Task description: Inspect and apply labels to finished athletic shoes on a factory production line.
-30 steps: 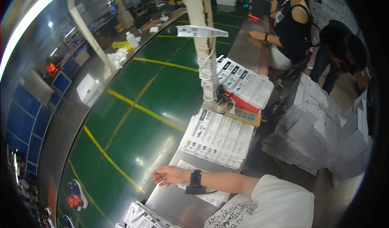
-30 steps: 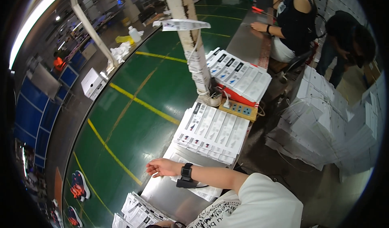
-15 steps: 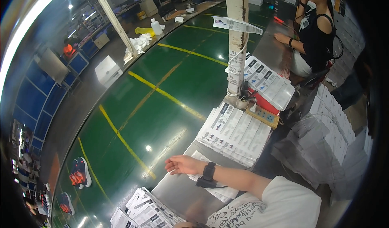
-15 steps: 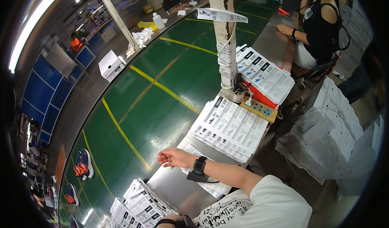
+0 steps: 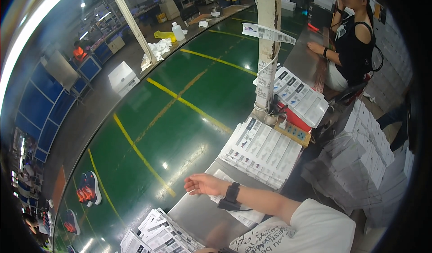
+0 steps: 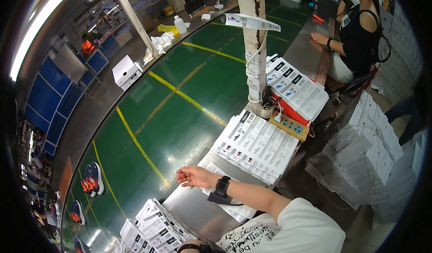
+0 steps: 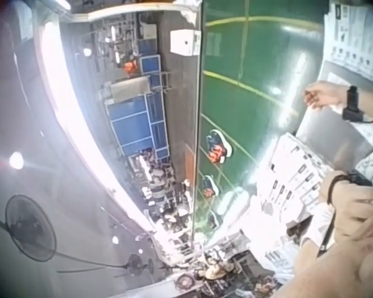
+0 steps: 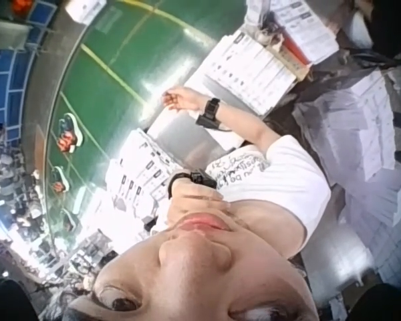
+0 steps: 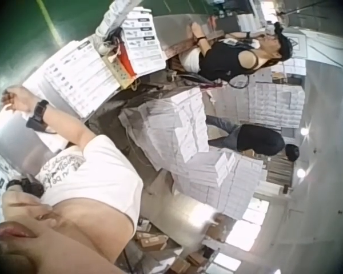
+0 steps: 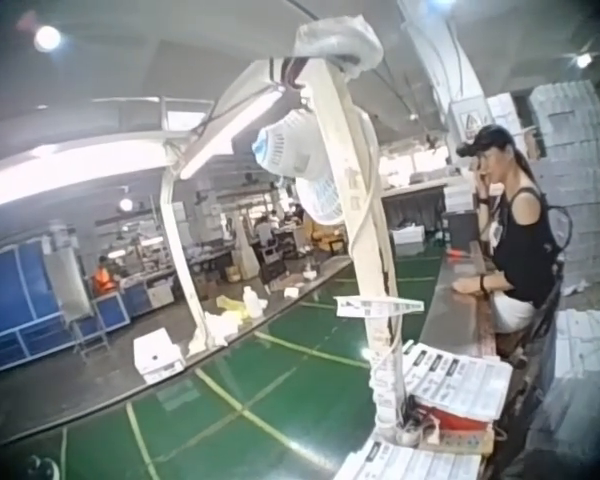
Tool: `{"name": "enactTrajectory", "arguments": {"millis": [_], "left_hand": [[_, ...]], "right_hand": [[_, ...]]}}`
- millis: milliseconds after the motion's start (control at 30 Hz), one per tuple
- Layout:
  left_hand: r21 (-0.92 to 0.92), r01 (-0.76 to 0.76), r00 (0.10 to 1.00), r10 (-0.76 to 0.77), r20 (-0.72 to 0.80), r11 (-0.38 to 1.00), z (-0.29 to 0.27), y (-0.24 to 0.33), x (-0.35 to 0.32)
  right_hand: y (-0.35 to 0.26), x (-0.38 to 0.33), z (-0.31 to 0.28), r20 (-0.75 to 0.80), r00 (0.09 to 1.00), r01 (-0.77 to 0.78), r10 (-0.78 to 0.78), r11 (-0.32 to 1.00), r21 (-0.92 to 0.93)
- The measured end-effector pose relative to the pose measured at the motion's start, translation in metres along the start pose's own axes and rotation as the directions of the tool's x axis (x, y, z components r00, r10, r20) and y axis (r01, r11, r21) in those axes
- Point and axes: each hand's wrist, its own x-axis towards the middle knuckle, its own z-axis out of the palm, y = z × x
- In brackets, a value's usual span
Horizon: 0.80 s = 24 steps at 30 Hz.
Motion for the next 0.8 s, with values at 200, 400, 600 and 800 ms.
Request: {"name": "enactTrajectory", "arguments": {"millis": [200,400,600,800], "left_hand": [[0.028,0.021,1.0,-0.021,0.023,0.999,-0.003,-0.005,0.002],[0.118,0.098,0.992,-0.107,0.065,0.988,-0.01,-0.012,0.01],[0.224,0.211,0.972,-0.228,0.054,0.952,-0.005,-0.021,0.009],[0.254,0.27,0.956,-0.289,0.04,0.929,-0.002,-0.027,0.006]], "right_hand": [[0.006,0.005,-0.01,0.0,1.0,0.014,-0.014,1.0,-0.003],[0.013,0.012,-0.011,0.013,1.0,0.006,-0.006,1.0,-0.003],[0.013,0.023,-0.016,0.081,0.997,-0.008,0.004,0.999,0.053],[0.019,0.032,-0.026,0.063,0.998,0.026,-0.028,0.999,0.031]]}}
